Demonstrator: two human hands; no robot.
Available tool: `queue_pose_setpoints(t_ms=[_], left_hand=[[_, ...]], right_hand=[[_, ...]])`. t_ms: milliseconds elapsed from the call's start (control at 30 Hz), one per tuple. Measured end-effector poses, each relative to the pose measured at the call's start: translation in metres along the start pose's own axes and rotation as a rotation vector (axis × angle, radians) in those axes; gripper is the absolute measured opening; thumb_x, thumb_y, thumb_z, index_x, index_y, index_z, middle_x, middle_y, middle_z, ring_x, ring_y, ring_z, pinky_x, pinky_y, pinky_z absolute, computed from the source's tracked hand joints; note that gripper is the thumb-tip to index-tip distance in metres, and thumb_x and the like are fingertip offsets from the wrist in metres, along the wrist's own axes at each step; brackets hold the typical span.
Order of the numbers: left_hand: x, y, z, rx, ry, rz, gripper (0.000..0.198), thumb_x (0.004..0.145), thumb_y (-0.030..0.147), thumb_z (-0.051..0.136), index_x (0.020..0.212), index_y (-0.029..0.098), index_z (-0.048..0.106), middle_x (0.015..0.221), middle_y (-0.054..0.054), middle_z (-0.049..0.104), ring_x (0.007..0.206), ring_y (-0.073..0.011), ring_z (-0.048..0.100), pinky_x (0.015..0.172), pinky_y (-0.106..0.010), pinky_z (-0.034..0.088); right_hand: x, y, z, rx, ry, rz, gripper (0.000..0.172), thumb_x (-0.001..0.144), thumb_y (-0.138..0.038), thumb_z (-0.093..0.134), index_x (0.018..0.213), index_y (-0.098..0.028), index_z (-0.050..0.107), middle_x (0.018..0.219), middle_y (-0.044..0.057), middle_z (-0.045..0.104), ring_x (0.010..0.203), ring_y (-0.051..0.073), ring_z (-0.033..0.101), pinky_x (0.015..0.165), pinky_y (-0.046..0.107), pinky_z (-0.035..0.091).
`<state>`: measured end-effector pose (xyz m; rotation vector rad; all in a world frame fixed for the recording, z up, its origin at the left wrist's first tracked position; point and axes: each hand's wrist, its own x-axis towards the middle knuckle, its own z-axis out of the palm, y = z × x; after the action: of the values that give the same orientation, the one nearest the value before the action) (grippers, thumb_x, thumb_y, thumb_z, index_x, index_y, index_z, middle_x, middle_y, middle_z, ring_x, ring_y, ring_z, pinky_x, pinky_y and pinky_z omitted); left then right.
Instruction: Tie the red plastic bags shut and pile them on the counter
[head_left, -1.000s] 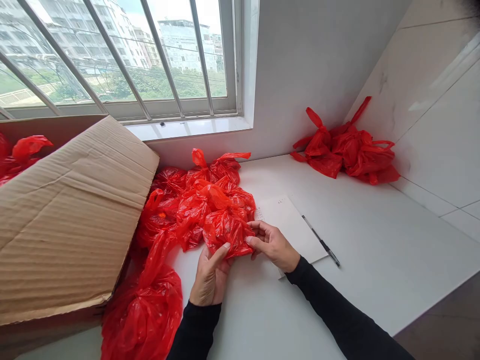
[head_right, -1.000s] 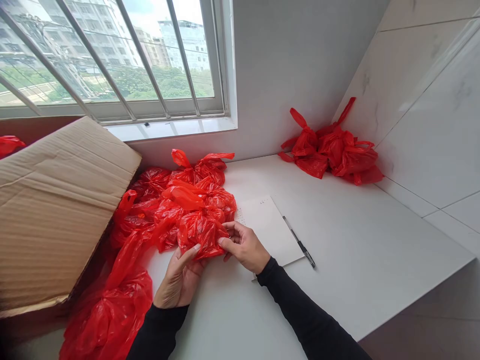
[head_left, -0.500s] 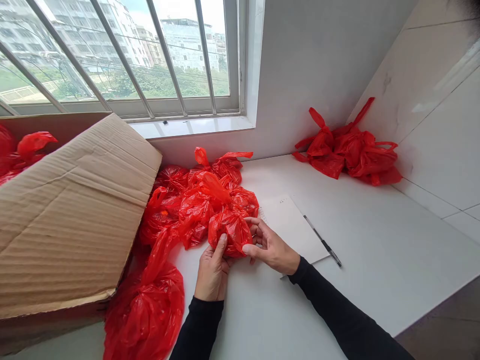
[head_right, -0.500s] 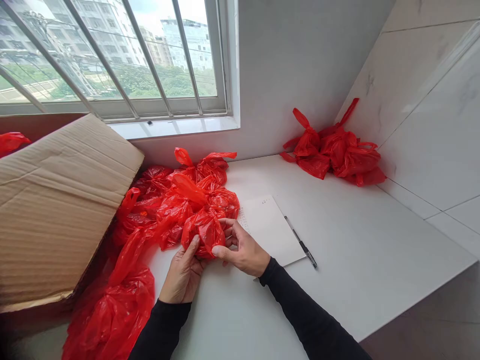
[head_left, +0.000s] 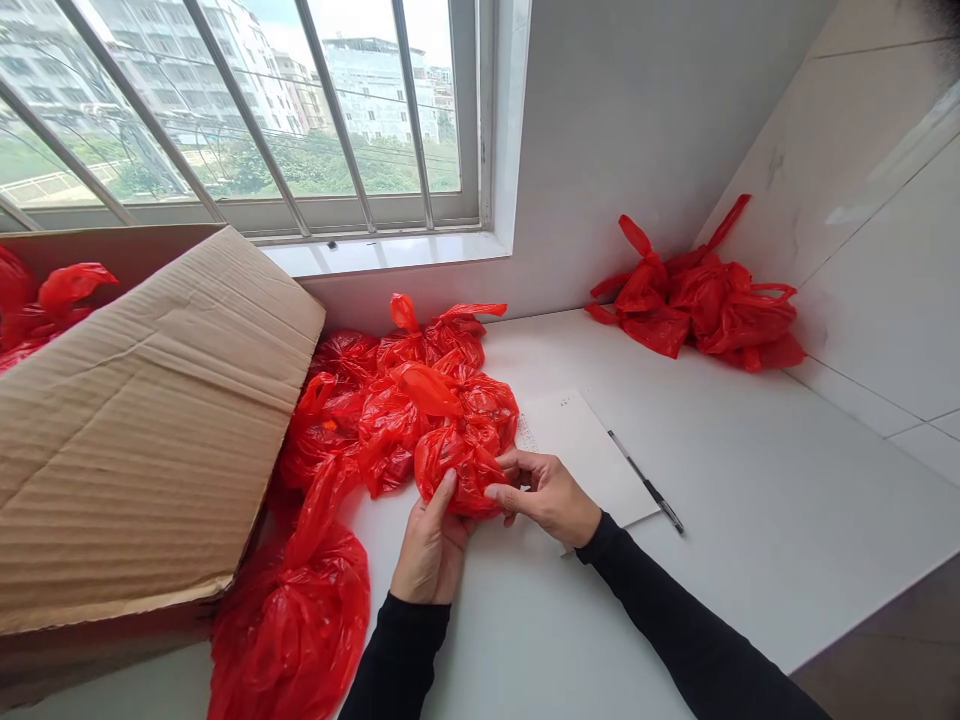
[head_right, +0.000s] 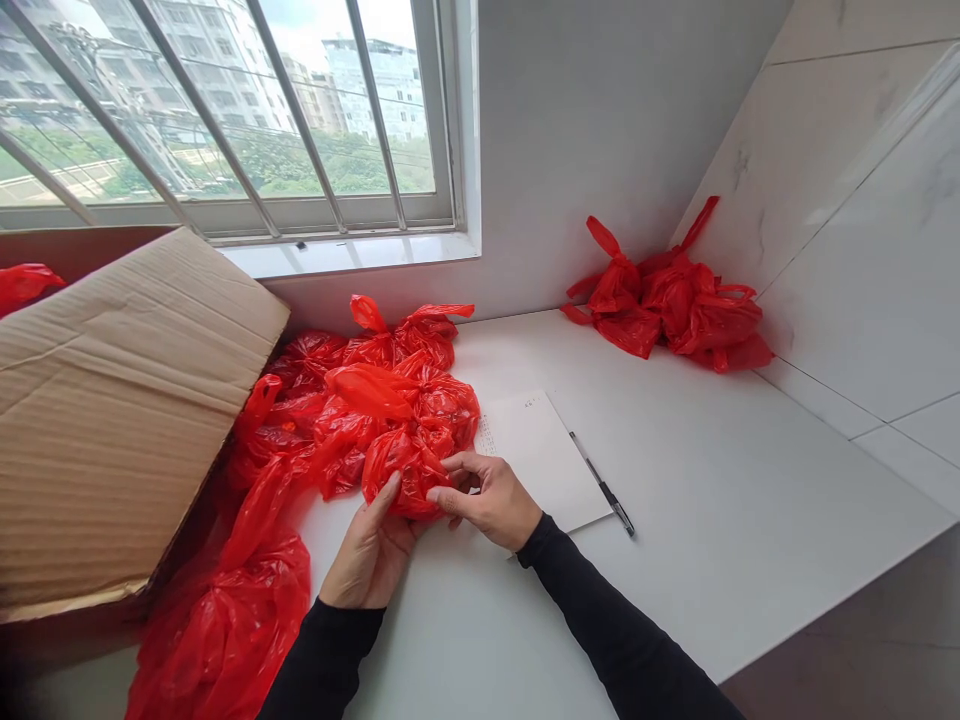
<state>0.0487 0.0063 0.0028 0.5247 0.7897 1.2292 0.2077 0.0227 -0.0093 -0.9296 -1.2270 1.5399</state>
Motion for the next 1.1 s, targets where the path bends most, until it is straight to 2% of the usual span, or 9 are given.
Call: queue_pose_setpoints(t_ms=[167,300,433,533,633,800,900,1000,1100], left_hand=[[0.0012,-0.0026,-0.0036,0.015,-0.020,-0.021,0.035,0.081,0.027,0.074,0.113,0.016,0.068,0.113,-0.012,0.074,0.109,-0.0303,0.068,0.094,-0.045,0.056],[0.0005,-0.0048,-0.0007,0.086,-0.104,-0.029,0.043,0.077,0.028,0.078,0.116,0.013,0.067,0.117,-0.017,0.072,0.107,-0.0339,0.068,0.096,-0.050,0.054],[0.0043,-0.0086,-0.0057,0.176,-0.092,0.005,0.046,0.074,0.026,0.081,0.116,0.012,0.067,0.118,-0.017,0.072,0.106,-0.0328,0.068,0.096,-0.048,0.054],[0.0061,-0.0091,-0.0094,0.225,-0.040,0.030,0.049,0.070,0.026,0.084,0.114,0.012,0.067,0.112,-0.015,0.074,0.096,-0.0287,0.071,0.085,-0.041,0.059],[0.0049,-0.0075,-0.0085,0.244,-0.002,0.032,0.046,0.069,0.027,0.086,0.107,0.012,0.066,0.096,-0.011,0.076,0.081,-0.0229,0.072,0.071,-0.034,0.062],[0.0033,-0.0055,-0.0060,0.256,0.004,0.019,0.045,0.067,0.030,0.086,0.100,0.013,0.060,0.075,-0.006,0.074,0.058,-0.0179,0.069,0.055,-0.029,0.060],[0.0039,-0.0052,-0.0070,0.264,0.012,0.014,0.044,0.069,0.032,0.085,0.099,0.011,0.060,0.075,-0.008,0.074,0.060,-0.0193,0.070,0.057,-0.031,0.061],[0.0035,-0.0056,-0.0063,0.228,0.009,0.001,0.044,0.075,0.038,0.080,0.104,0.010,0.061,0.085,-0.012,0.075,0.069,-0.0230,0.072,0.063,-0.035,0.061],[0.0022,-0.0075,-0.0034,0.204,-0.081,-0.011,0.042,0.082,0.037,0.073,0.113,0.012,0.060,0.099,-0.015,0.075,0.083,-0.0258,0.073,0.072,-0.036,0.060]], right_hand=[[0.0024,0.0018,-0.0027,0.026,0.061,0.001,0.033,0.077,-0.042,0.077,0.095,-0.018,0.064,0.067,-0.006,0.059,0.049,0.011,0.062,0.050,0.027,0.058],[0.0035,0.0019,-0.0063,0.044,0.098,0.044,0.029,0.083,-0.043,0.070,0.096,-0.020,0.057,0.067,-0.005,0.064,0.050,0.013,0.065,0.052,0.029,0.059],[0.0031,0.0009,-0.0060,-0.002,0.132,-0.004,0.025,0.087,-0.039,0.065,0.102,-0.022,0.054,0.072,-0.004,0.063,0.056,0.013,0.064,0.053,0.029,0.059],[0.0014,-0.0006,-0.0044,-0.054,0.123,-0.046,0.027,0.089,-0.036,0.062,0.110,-0.022,0.053,0.081,-0.001,0.061,0.064,0.014,0.062,0.055,0.028,0.058],[-0.0016,-0.0025,-0.0023,-0.165,0.102,-0.079,0.038,0.088,-0.036,0.064,0.121,-0.023,0.050,0.092,0.001,0.060,0.073,0.014,0.060,0.055,0.025,0.054],[-0.0056,-0.0058,0.0016,-0.266,0.054,-0.119,0.055,0.086,-0.035,0.068,0.134,-0.025,0.043,0.087,-0.001,0.057,0.075,0.014,0.058,0.059,0.025,0.050],[-0.0052,-0.0064,0.0022,-0.182,0.043,-0.130,0.051,0.087,-0.033,0.066,0.133,-0.026,0.044,0.080,-0.005,0.051,0.066,0.012,0.054,0.056,0.025,0.050],[-0.0048,-0.0059,0.0011,-0.132,0.031,-0.142,0.040,0.091,-0.029,0.061,0.128,-0.025,0.047,0.072,-0.007,0.048,0.056,0.010,0.050,0.055,0.025,0.049],[-0.0063,-0.0061,0.0006,-0.141,0.004,-0.106,0.030,0.096,-0.029,0.051,0.125,-0.025,0.049,0.061,-0.009,0.050,0.046,0.009,0.047,0.049,0.025,0.045]])
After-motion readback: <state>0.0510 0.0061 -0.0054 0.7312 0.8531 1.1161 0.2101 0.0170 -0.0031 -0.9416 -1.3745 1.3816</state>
